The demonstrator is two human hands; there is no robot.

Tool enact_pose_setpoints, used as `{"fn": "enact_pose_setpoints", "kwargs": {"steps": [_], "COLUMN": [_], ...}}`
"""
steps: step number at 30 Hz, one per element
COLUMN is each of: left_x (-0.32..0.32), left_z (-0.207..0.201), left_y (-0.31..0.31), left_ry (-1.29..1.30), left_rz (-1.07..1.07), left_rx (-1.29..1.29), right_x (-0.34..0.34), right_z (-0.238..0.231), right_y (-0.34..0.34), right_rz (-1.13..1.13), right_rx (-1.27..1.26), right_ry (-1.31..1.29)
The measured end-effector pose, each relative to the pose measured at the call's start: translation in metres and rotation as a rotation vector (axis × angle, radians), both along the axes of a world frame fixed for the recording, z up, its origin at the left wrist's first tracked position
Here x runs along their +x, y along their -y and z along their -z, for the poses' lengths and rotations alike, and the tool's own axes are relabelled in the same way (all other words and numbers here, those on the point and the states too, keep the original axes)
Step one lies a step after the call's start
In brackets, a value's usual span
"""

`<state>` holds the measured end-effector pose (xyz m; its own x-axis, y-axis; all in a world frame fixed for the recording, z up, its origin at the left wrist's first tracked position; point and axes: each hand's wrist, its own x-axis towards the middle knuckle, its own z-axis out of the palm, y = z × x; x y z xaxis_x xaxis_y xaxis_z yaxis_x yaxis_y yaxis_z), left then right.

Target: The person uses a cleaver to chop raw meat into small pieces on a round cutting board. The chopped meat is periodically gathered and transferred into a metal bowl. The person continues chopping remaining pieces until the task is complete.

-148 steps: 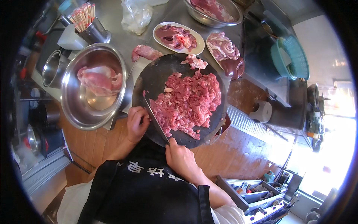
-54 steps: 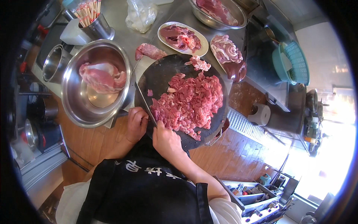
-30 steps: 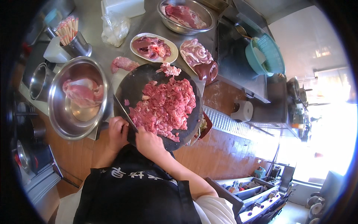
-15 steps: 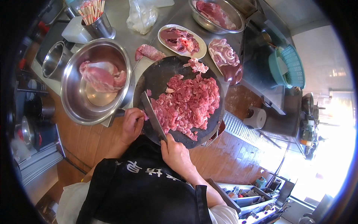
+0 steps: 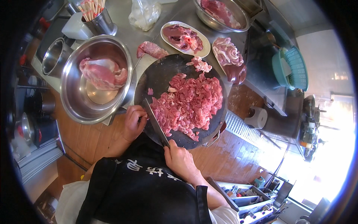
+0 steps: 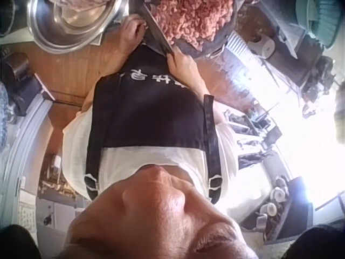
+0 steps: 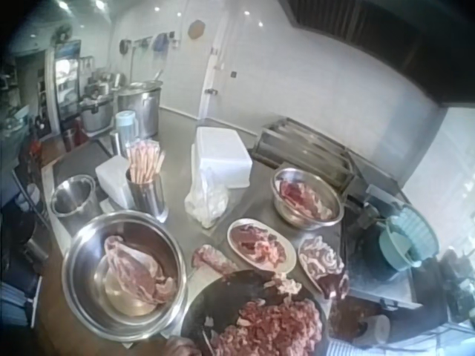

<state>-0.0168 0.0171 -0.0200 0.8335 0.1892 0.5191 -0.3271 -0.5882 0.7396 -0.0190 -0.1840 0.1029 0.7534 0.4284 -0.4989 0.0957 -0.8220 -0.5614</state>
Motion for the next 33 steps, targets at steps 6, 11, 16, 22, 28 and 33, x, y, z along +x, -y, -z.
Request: {"fn": "enact_pose_setpoints", "kwargs": {"steps": [6, 11, 16, 22, 28, 33], "left_x": [0.001, 0.003, 0.005, 0.005, 0.002, 0.004], "left_z": [-0.001, 0.001, -0.002, -0.002, -0.001, 0.0], "left_y": [-0.001, 0.001, 0.001, 0.001, 0.001, 0.002], "left_ry": [-0.024, -0.029, -0.018, -0.008, 0.006, -0.011], "left_rz": [0.0, -0.016, 0.001, -0.024, -0.033, -0.004], "left_rx": [0.016, 0.026, 0.053, 0.033, 0.045, 0.045], "right_x": [0.005, 0.015, 0.042, 0.031, 0.012, 0.021], "right_z": [0.008, 0.027, 0.06, 0.035, 0.017, 0.032], "right_y": [-0.007, -0.027, -0.056, -0.032, -0.009, -0.045], "right_rz": [-0.043, -0.031, 0.06, 0.227, 0.039, -0.019], "right_rx": [0.015, 0.051, 0.188, 0.186, 0.086, -0.073], "right_ry": [0.045, 0.102, 0.255, 0.092, 0.088, 0.133]}}
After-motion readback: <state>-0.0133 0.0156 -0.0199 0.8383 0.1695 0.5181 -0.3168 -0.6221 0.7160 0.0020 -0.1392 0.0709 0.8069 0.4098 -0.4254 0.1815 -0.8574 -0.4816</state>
